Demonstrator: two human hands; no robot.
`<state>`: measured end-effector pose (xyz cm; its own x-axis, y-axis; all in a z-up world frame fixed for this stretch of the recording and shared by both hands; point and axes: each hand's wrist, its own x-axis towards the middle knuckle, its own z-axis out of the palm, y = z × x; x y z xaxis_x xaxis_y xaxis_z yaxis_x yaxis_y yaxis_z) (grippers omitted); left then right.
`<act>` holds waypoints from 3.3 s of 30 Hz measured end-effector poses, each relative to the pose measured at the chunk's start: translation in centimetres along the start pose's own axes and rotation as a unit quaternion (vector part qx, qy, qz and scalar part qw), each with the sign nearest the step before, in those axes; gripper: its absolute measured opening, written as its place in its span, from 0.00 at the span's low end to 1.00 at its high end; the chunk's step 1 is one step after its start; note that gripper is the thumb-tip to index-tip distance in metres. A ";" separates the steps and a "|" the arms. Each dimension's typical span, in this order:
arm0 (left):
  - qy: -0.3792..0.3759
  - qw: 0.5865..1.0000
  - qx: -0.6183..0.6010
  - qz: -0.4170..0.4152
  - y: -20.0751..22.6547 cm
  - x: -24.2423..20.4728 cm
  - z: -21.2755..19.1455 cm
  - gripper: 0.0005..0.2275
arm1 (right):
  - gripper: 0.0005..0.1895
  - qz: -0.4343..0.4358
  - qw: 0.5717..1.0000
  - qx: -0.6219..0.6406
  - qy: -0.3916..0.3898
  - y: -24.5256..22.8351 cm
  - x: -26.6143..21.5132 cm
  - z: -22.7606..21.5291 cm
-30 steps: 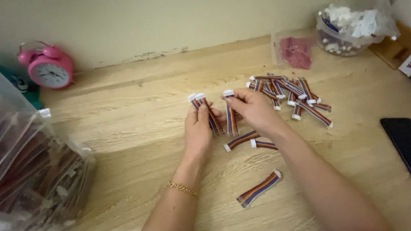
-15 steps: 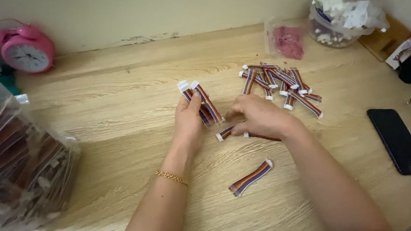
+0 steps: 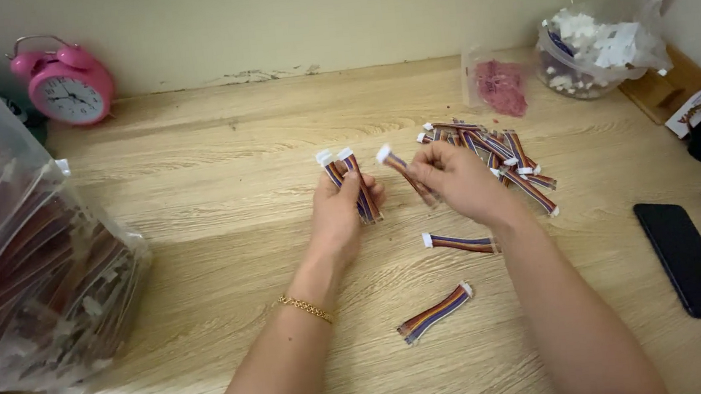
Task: The person sorts multicolored ribbon cables on a desk by picking them up from a pile and placing them into a plastic bag.
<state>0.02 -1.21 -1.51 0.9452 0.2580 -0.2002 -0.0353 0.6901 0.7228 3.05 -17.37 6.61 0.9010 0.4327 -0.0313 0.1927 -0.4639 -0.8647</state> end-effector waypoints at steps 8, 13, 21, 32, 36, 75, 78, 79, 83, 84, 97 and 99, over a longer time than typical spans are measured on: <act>-0.030 0.999 -0.040 -0.009 -0.8 -1.5 1.2 0.08 | 0.07 -0.008 0.985 -0.121 0.121 0.6 0.7 3.4; -0.059 0.990 -0.125 -0.001 -3.4 0.7 0.1 0.09 | 0.06 -0.019 0.980 -0.141 0.139 0.1 -0.1 3.4; -0.035 0.997 -0.075 -0.011 0.5 -2.0 1.2 0.10 | 0.10 -0.053 0.953 -0.295 0.041 -2.5 -4.9 0.6; -0.009 0.999 -0.003 -0.036 0.5 -1.1 0.4 0.08 | 0.09 0.059 0.923 -0.378 -0.051 1.4 -7.3 -1.3; -0.010 0.999 -0.017 -0.029 0.6 -1.1 0.5 0.07 | 0.09 0.086 0.946 -0.308 -0.052 -0.7 -9.0 -1.2; -0.036 0.997 0.043 -0.044 0.9 -2.6 1.8 0.09 | 0.12 0.041 0.983 0.129 0.123 3.6 0.4 5.0; -0.030 0.997 0.042 -0.053 0.7 -2.6 1.7 0.09 | 0.10 0.031 0.987 0.095 0.125 3.5 0.2 5.0; -0.027 0.998 0.022 -0.049 0.5 -2.2 1.6 0.09 | 0.12 0.013 0.987 0.114 0.111 3.4 0.1 5.0; -0.016 0.999 -0.003 -0.040 0.9 -2.1 1.8 0.10 | 0.13 -0.005 0.986 0.151 0.077 4.3 0.7 5.1; -0.022 0.999 -0.004 -0.043 1.7 -2.9 2.4 0.10 | 0.13 -0.004 0.985 0.148 0.083 3.8 0.5 4.4; 0.053 0.996 -0.059 -0.027 1.5 -1.7 1.3 0.08 | 0.17 0.127 0.943 -0.221 0.212 2.6 1.2 -1.8; 0.052 0.997 -0.049 -0.027 1.8 -1.8 1.5 0.08 | 0.25 0.194 0.924 -0.290 0.160 0.1 1.1 -1.1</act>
<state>-1.29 -1.47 1.11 0.9078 0.2841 -0.3085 -0.0214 0.7660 0.6425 4.45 -17.80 7.06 0.9968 -0.0593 -0.0526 -0.0756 -0.9119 -0.4034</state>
